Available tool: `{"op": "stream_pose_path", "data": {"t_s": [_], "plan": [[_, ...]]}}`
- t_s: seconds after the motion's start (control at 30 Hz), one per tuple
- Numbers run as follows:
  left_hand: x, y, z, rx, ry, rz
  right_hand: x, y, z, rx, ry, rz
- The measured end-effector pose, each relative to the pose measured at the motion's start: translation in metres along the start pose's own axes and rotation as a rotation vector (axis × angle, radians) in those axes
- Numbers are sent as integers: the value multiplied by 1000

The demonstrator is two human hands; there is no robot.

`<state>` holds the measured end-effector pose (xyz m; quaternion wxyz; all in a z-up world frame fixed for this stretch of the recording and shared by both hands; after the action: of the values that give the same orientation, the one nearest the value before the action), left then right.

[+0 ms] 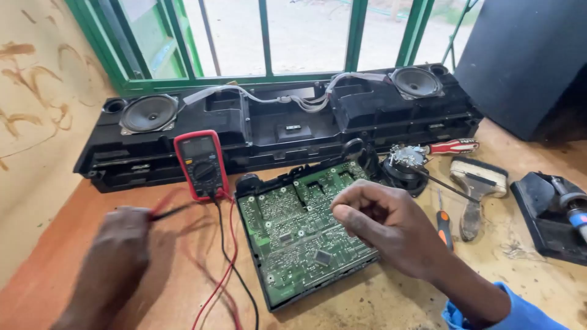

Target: Soldering components on a circuit board and testing electrical continuity with a multimeter.

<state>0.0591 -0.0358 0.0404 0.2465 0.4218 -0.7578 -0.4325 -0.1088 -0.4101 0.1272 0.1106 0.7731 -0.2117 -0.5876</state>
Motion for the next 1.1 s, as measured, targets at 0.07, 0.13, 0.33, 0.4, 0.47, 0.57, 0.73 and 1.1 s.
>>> {"op": "stream_pose_path", "data": {"t_s": [0.07,0.13,0.33,0.4,0.47,0.57,0.73,1.1], "plan": [[25,48,2,151,-12,152,3,-5,-4,-10,13,82],[64,85,2,300,-19,298,4,-15,-7,-24,27,160],[223,93,-24,207,-433,799,-5,-54,7,-196,145,157],[265,99,-30,196,-679,980,-12,-38,11,-55,380,107],[264,85,-41,238,-660,974,-18,-24,8,-80,359,-4],[261,72,-52,244,-507,1004,-8,-12,5,-57,440,-68],[223,58,-51,489,-8,925,-2,4,2,96,600,170],[194,68,-36,355,-97,1066,23,49,-17,325,6,-493]]}}
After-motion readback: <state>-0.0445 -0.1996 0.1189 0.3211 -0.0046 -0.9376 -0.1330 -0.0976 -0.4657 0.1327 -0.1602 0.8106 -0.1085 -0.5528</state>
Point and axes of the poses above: each hand's wrist, its own z-axis away from the middle knuckle, its own y-axis out of the back of the hand, x = y × z, the point moved 8 cm from there along -z, towards the middle knuckle, and after that the axes turned 2 degrees about z, right-handed, at the moved point
